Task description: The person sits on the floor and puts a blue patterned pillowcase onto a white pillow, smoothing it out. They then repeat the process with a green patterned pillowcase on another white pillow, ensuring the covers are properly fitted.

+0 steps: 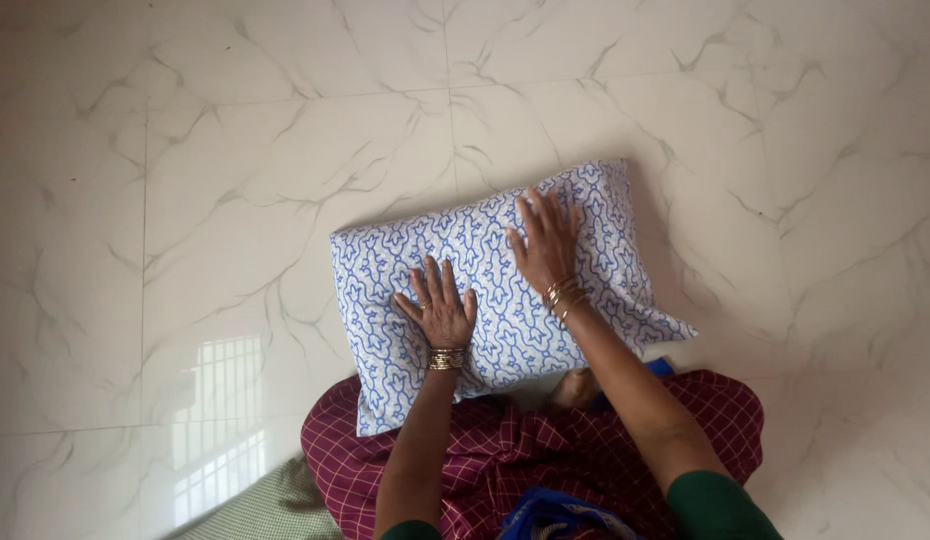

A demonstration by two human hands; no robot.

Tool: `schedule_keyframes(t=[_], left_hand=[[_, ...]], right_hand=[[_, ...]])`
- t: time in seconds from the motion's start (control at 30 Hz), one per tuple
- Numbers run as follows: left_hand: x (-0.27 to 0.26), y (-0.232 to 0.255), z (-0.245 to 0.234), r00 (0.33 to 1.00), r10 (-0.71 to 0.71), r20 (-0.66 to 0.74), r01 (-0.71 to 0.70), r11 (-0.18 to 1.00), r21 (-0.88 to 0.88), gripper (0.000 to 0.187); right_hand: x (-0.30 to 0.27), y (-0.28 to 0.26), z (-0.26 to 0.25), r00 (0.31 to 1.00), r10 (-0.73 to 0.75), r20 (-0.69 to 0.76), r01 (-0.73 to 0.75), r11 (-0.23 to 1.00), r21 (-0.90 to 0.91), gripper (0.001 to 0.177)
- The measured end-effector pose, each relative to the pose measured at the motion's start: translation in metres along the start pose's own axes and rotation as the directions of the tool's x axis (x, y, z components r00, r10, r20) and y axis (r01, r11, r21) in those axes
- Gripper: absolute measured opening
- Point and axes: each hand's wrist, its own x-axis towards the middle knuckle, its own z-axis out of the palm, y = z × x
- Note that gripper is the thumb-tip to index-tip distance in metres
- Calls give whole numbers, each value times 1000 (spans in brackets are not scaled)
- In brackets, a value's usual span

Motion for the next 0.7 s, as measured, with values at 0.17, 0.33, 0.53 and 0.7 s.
schedule_keyframes(t=[0.17, 0.33, 0.53, 0.7], left_hand=[[-3, 0, 11, 999, 50, -15, -49, 998, 44, 66], [-5, -5, 20, 999, 45, 5, -45, 998, 41, 65], [4, -4, 15, 993, 54, 106, -53, 999, -11, 68], [10, 7, -5, 995, 76, 64, -74, 997, -34, 68]], right_hand=[[25, 53, 28, 911, 377, 167, -378, 925, -28, 66], [20, 63, 47, 894, 418, 159, -421, 907, -16, 68], [-5, 78, 50, 926, 373, 51, -373, 928, -1, 67], [-49, 90, 31, 895, 446, 32, -441, 892, -102, 67]])
